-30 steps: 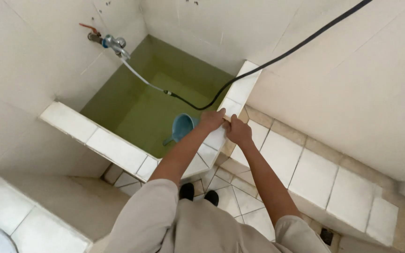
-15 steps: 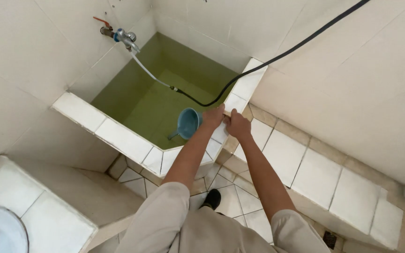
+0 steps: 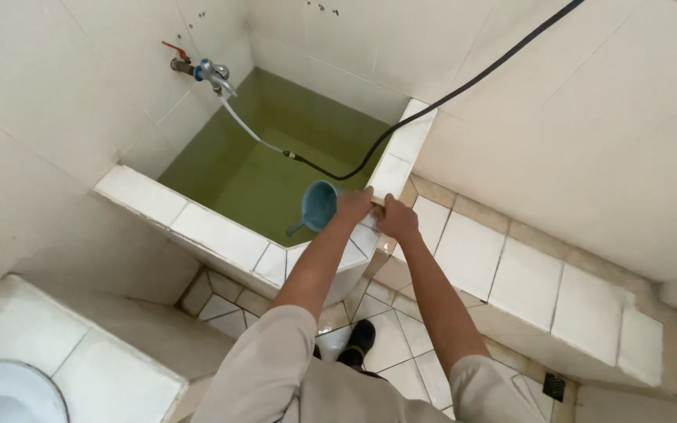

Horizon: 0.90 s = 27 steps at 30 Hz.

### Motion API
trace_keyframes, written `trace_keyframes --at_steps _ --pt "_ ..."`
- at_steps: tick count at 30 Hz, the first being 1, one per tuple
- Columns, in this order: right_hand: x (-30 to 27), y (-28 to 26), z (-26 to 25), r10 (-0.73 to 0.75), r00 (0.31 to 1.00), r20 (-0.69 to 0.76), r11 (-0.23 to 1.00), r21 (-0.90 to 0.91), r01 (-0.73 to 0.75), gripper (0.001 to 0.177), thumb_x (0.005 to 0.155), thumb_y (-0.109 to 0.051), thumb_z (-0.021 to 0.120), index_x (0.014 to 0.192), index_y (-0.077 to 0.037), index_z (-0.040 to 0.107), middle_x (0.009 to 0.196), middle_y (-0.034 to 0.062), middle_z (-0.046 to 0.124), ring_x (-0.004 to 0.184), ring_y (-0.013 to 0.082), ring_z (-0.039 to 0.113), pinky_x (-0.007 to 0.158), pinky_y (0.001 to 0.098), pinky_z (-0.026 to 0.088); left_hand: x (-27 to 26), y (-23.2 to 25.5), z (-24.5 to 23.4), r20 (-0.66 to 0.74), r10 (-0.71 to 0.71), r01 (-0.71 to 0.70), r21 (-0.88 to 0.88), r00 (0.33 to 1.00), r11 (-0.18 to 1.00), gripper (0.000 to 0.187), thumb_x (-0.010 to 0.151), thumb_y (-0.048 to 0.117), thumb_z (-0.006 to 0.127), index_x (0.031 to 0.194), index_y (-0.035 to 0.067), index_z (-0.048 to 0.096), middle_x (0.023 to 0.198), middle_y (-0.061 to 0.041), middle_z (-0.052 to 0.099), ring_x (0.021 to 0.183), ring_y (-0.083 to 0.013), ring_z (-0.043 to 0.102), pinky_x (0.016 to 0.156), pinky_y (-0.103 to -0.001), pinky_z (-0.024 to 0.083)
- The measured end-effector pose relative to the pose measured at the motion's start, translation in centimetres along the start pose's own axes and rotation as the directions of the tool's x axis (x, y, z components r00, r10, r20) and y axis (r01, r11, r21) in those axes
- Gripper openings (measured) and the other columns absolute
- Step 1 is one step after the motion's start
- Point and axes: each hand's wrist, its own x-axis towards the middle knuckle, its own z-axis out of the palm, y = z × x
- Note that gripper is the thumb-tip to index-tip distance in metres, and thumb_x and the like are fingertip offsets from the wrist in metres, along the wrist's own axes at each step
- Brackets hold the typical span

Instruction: Scrubbing the edges of a tiled water basin and a bathroom wall using a cloth and a brush

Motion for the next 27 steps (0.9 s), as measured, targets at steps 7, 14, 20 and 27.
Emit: trace_keyframes --at_steps 7,14,20,27 --pt "-4.2 -2.8 -0.2 0.041 0.995 0.090 0.994 -0.109 -0.031 0.029 0.092 -0.038 0.047 0.114 -0.019 0.046 0.113 0.0098 0.066 0.111 0.0397 0.069 0.096 0.0542 0.054 -5.1 -0.9 1.2 -0.023 0.032 -0.033 -0.017 0.999 0.999 0.017 0.099 0.024 0.048 0.113 0.015 0.050 0.084 -0.014 0.072 0.080 -0.0365 0.075 0.071 -0.051 0.057" --pt "-2.9 -3.0 1.0 0.101 0.994 0.041 0.993 -0.058 -0.099 0.031 0.088 -0.038 0.048 0.113 -0.021 0.042 0.109 0.0090 0.066 0.106 0.0404 0.071 0.092 0.0550 0.055 -3.4 -1.1 0.6 -0.099 0.059 -0.055 0.040 0.993 0.998 0.015 0.096 0.024 0.059 0.106 0.015 0.053 0.078 -0.012 0.072 0.077 -0.0337 0.075 0.069 -0.050 0.058" --pt "-7.7 -4.0 1.1 0.031 0.999 0.023 0.999 -0.016 -0.031 0.026 0.096 -0.038 0.043 0.111 -0.017 0.045 0.106 0.0144 0.065 0.104 0.0448 0.070 0.092 0.0573 0.055 -8.3 -0.4 -1.9 0.148 0.055 -0.046 -0.065 0.987 0.997 0.019 0.099 0.028 0.054 0.112 0.015 0.048 0.087 -0.016 0.075 0.083 -0.0371 0.076 0.072 -0.055 0.058" --pt "-3.6 -2.5 1.6 0.030 0.999 0.030 0.997 -0.072 -0.028 0.028 0.096 -0.041 0.043 0.117 -0.023 0.044 0.112 0.0078 0.065 0.109 0.0400 0.070 0.096 0.0568 0.053 -4.4 -1.4 1.2 0.076 -0.035 0.040 -0.059 0.997 0.997 0.023 0.100 0.018 0.052 0.120 0.008 0.047 0.084 -0.015 0.073 0.082 -0.0352 0.075 0.075 -0.053 0.057"
